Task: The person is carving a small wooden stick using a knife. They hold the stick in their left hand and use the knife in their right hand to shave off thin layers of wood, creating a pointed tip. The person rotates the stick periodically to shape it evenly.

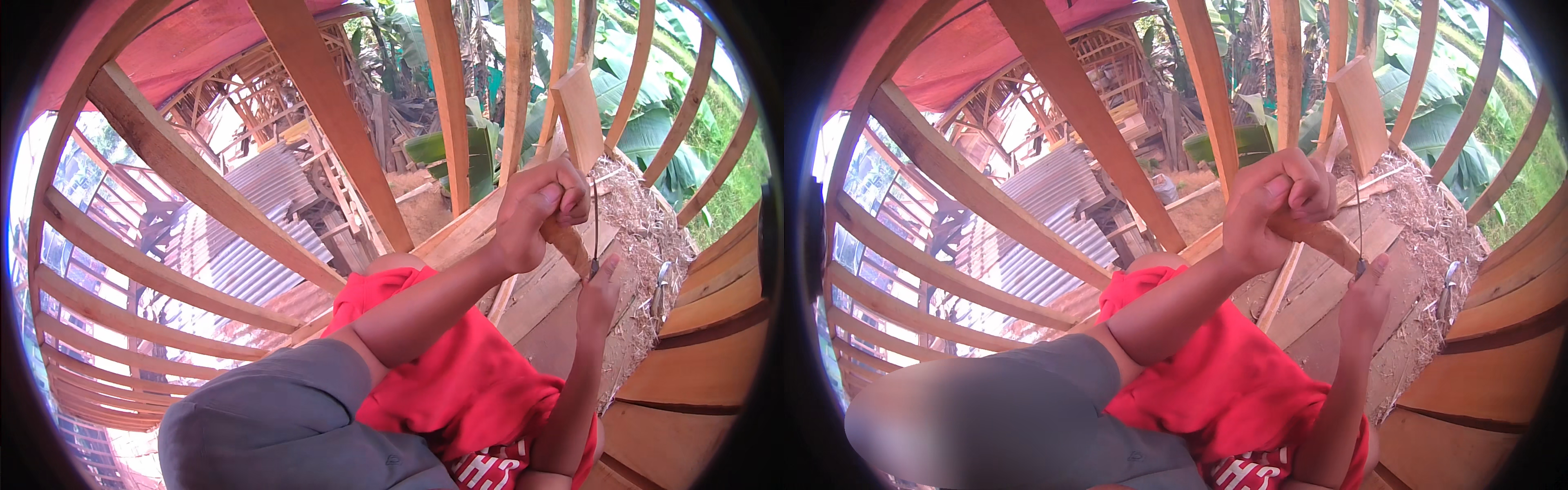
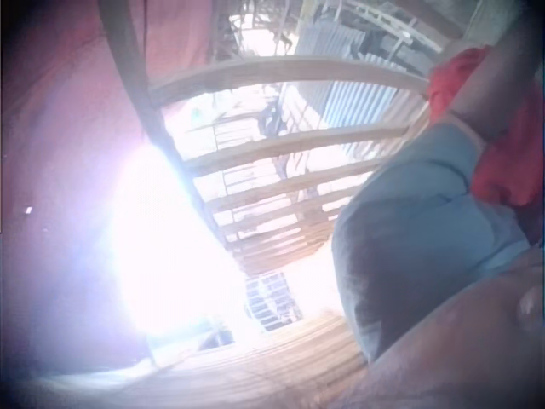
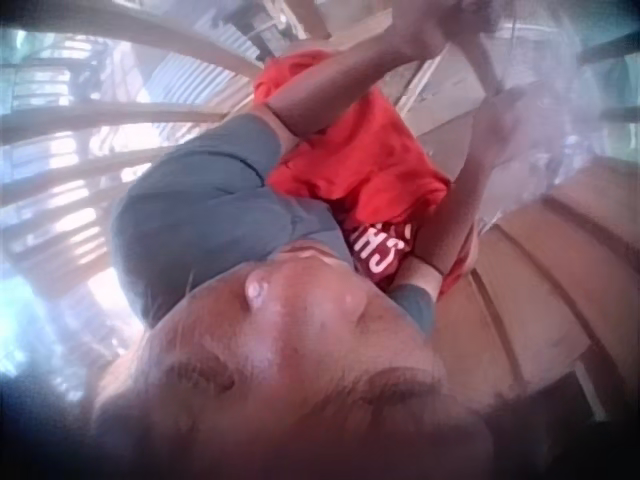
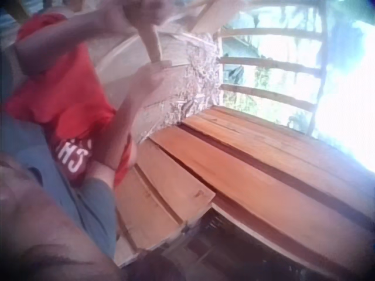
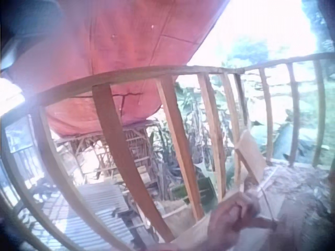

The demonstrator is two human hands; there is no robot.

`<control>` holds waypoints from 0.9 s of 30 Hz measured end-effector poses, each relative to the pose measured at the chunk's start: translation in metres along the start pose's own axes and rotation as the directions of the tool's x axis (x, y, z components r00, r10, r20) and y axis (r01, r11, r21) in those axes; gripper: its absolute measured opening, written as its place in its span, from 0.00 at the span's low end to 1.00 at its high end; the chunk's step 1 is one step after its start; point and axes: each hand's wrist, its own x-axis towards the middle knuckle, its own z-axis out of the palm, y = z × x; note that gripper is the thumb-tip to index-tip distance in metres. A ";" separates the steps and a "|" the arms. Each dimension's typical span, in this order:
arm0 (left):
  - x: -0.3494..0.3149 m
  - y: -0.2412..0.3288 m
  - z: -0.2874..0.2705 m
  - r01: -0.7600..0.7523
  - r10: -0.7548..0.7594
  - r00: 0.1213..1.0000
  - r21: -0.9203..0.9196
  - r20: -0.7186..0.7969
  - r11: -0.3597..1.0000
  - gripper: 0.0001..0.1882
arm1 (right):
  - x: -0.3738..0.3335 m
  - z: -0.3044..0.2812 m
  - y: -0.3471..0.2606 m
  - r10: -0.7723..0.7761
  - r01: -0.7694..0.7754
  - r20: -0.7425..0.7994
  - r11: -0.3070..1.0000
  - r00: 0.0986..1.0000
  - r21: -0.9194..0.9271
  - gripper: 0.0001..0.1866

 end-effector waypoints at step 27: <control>-0.005 -0.002 0.036 0.057 -0.063 0.995 0.081 0.081 0.995 0.19 | 0.012 -0.006 0.017 0.020 -0.027 0.136 0.999 0.991 0.046 0.27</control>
